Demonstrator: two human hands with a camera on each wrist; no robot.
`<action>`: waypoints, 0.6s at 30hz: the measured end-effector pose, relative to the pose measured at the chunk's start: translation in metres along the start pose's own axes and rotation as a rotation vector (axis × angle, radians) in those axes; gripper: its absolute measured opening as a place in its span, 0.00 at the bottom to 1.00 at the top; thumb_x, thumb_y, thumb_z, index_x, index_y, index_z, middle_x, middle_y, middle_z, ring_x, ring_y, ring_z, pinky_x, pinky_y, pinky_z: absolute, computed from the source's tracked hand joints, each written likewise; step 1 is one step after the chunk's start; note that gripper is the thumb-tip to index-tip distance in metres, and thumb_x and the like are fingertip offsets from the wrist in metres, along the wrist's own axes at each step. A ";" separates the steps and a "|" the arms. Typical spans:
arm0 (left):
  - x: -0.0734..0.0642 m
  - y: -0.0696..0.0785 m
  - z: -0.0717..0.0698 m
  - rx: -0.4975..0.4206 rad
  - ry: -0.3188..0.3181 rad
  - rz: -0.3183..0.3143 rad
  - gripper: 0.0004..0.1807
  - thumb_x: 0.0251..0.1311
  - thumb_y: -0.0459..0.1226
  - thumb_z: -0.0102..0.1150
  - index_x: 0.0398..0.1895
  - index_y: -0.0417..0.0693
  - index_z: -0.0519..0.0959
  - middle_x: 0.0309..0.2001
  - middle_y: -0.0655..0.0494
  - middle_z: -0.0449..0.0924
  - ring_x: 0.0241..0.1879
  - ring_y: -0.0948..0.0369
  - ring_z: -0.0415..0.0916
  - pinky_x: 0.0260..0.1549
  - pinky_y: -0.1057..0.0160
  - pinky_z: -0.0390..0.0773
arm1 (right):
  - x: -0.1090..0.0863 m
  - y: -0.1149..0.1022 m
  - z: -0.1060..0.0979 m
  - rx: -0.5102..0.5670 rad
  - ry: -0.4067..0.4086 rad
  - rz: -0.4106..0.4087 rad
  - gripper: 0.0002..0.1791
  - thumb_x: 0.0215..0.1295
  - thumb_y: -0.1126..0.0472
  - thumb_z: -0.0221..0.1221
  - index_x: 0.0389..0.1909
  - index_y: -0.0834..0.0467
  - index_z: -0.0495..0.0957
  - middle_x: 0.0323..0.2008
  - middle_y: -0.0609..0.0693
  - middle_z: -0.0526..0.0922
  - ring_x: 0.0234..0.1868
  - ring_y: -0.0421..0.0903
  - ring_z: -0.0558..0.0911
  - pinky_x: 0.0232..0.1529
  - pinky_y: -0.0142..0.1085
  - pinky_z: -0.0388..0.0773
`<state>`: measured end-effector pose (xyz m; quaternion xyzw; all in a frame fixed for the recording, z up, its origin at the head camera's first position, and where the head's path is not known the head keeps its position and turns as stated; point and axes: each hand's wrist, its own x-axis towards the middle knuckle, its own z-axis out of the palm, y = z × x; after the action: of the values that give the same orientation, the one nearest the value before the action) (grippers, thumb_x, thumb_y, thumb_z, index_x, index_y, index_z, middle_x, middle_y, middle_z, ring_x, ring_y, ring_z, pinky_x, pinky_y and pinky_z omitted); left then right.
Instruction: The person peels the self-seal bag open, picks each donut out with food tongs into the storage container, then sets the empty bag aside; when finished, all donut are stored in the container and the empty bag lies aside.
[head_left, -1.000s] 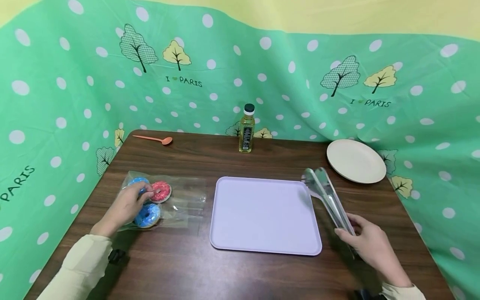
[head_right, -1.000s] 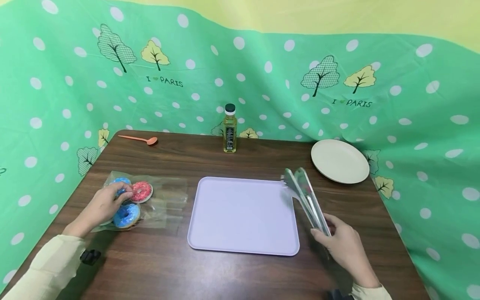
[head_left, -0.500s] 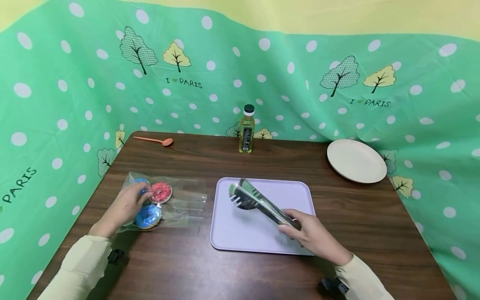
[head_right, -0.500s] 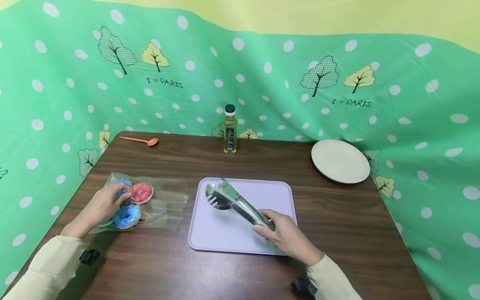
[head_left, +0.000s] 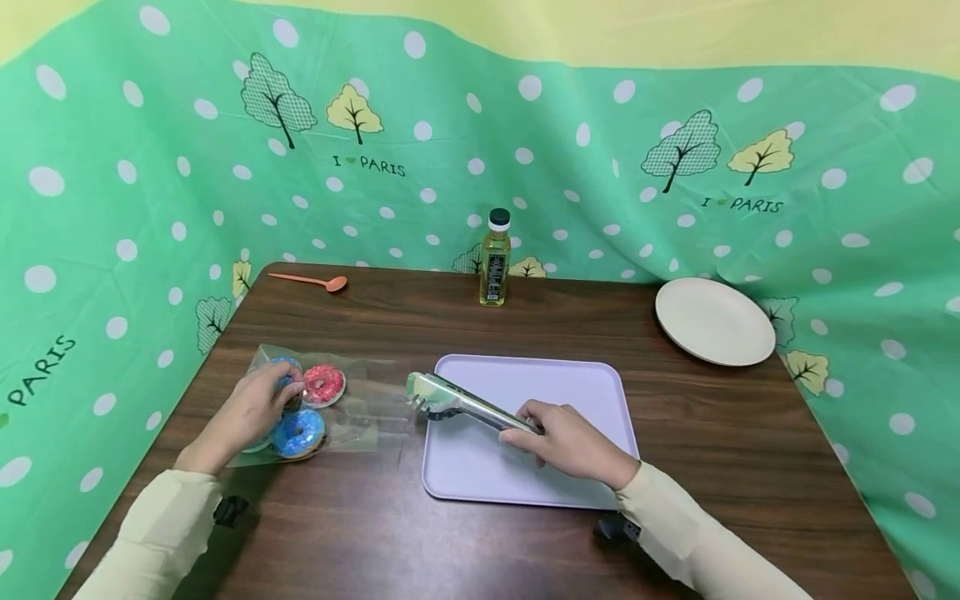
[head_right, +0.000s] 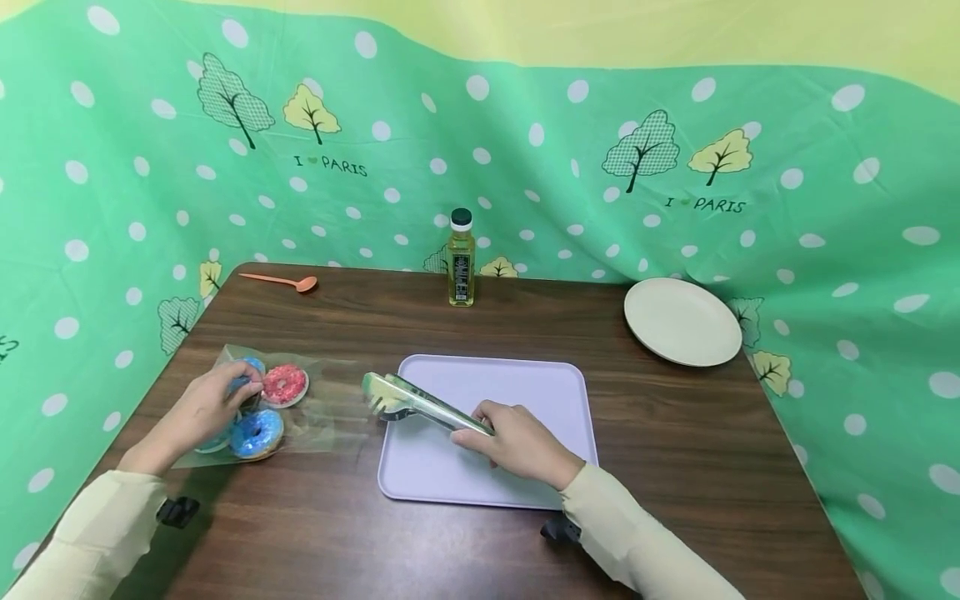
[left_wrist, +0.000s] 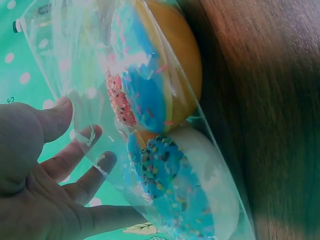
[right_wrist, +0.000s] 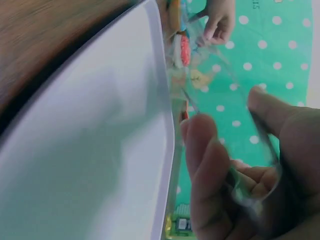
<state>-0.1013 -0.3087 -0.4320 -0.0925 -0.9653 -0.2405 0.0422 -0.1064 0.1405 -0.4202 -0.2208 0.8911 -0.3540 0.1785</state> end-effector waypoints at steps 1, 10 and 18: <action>0.000 0.000 0.000 -0.002 0.002 0.001 0.04 0.71 0.32 0.57 0.36 0.46 0.75 0.32 0.54 0.75 0.33 0.55 0.70 0.33 0.51 0.73 | 0.002 -0.001 0.000 -0.012 0.001 -0.005 0.19 0.68 0.41 0.62 0.40 0.53 0.79 0.17 0.42 0.76 0.15 0.38 0.70 0.16 0.31 0.61; 0.000 -0.001 -0.003 -0.012 0.019 0.012 0.04 0.71 0.32 0.58 0.36 0.47 0.75 0.33 0.54 0.76 0.34 0.54 0.71 0.35 0.47 0.74 | 0.026 -0.015 0.008 -0.129 0.039 -0.009 0.16 0.67 0.44 0.64 0.40 0.53 0.81 0.17 0.40 0.74 0.16 0.37 0.66 0.19 0.32 0.60; -0.001 -0.002 -0.003 -0.026 0.026 -0.003 0.04 0.70 0.31 0.58 0.36 0.48 0.75 0.35 0.52 0.77 0.36 0.52 0.72 0.36 0.47 0.74 | 0.044 -0.026 0.015 -0.220 0.014 -0.007 0.20 0.66 0.41 0.64 0.39 0.55 0.80 0.19 0.42 0.74 0.17 0.39 0.67 0.19 0.33 0.63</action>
<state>-0.1011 -0.3121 -0.4303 -0.0884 -0.9616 -0.2542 0.0530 -0.1295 0.0926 -0.4191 -0.2394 0.9251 -0.2563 0.1457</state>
